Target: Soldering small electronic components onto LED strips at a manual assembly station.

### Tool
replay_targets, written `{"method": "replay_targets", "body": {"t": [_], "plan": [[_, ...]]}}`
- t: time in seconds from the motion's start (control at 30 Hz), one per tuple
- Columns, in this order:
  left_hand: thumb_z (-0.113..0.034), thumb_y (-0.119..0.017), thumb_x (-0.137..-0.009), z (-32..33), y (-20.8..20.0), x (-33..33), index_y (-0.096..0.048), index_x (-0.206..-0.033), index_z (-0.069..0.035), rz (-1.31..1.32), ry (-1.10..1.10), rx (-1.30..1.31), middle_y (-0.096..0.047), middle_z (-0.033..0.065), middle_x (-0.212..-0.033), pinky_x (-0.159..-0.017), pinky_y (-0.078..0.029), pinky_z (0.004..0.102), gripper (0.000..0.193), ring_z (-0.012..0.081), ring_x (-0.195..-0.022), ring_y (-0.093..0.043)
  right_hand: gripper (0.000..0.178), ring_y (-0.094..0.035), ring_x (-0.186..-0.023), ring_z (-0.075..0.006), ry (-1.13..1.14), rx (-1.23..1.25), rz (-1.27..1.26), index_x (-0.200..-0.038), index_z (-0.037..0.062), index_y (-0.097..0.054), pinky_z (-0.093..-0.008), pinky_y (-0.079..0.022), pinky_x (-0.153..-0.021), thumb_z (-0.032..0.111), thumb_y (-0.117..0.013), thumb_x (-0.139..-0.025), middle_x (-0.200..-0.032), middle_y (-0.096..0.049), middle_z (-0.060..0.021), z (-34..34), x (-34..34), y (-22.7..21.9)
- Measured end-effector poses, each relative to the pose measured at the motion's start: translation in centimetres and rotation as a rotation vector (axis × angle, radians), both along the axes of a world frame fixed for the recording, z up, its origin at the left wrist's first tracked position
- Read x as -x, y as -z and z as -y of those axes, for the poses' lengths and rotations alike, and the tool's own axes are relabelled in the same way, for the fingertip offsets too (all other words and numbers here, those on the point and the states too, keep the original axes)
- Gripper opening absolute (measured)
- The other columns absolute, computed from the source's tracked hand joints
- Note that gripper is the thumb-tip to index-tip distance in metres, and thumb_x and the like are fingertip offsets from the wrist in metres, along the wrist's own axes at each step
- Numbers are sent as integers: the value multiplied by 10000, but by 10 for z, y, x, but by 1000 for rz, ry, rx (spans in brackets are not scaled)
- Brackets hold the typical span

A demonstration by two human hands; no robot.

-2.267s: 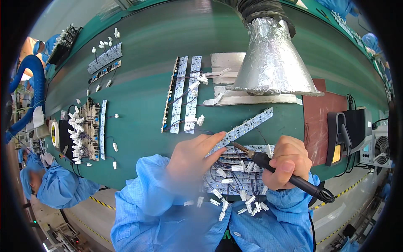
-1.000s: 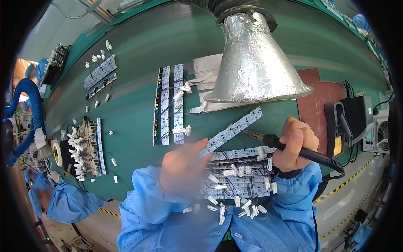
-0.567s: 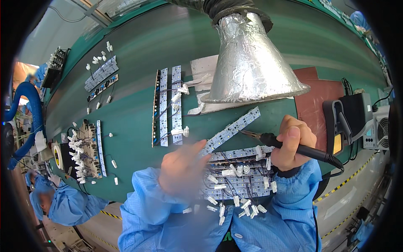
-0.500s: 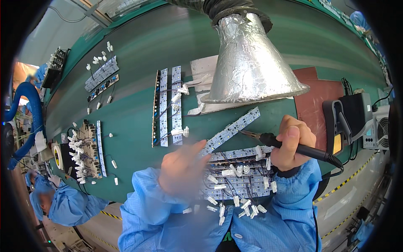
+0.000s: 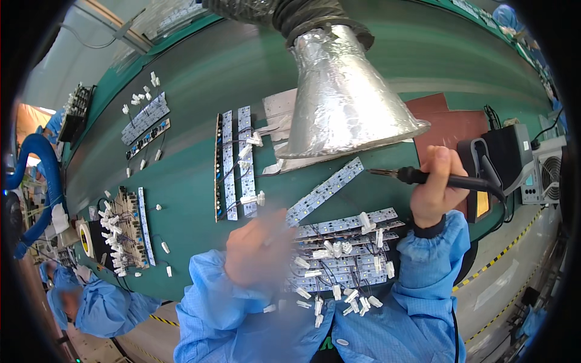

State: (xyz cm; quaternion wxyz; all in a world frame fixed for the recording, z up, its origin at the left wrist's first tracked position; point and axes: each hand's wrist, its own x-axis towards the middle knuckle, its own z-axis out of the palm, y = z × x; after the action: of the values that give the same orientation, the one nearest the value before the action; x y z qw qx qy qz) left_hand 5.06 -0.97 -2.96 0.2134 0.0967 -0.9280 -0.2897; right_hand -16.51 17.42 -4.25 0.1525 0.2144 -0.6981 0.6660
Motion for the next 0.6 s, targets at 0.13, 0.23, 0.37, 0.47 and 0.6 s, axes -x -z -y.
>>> {"method": "replay_targets", "body": {"t": [0.13, 0.23, 0.37, 0.47, 0.6], "plan": [[-9, -801, -740, -1, 0, 0, -690, -1062, 46, 54, -14, -6, -698, 169, -850, -628, -521, 295, 345, 236, -697, -677, 367, -425, -598, -73, -75, 31, -49, -694, -20, -556, -238, -327, -561, 189, -544, -995, -629, -525, -15, 0, 3, 9], [-7, -801, -738, -2, 0, 0, -690, -1061, 43, 43, -20, -3, -699, 166, -848, -638, -522, 290, 345, 235, -706, -680, 376, -433, -598, -73, -59, 18, -32, -694, -26, -558, -238, -331, -558, 195, -543, -998, -633, -532, -16, 1, 1, 6], [-2, -798, -738, -2, 4, -1, -691, -1059, 42, 56, -51, -63, -694, 162, -836, -633, -517, 291, 341, 236, -696, -674, 375, -438, -597, -71, -40, -20, -22, -708, -35, -573, -237, -333, -552, 203, -550, -997, -638, -542, -18, 0, 2, 9], [0, -796, -740, -2, 2, 0, -690, -1059, 42, 68, -74, -89, -691, 160, -829, -625, -513, 293, 339, 235, -690, -669, 373, -446, -598, -67, -54, -41, -32, -725, -41, -590, -233, -333, -546, 213, -557, -996, -642, -550, -16, 1, 2, 11], [3, -791, -743, -1, 2, -1, -687, -1062, 44, 90, -82, -109, -688, 158, -823, -619, -508, 293, 337, 234, -688, -667, 372, -443, -587, -65, -51, -29, -45, -733, -42, -598, -233, -330, -535, 218, -559, -997, -635, -546, -12, 3, 3, 11]]}}
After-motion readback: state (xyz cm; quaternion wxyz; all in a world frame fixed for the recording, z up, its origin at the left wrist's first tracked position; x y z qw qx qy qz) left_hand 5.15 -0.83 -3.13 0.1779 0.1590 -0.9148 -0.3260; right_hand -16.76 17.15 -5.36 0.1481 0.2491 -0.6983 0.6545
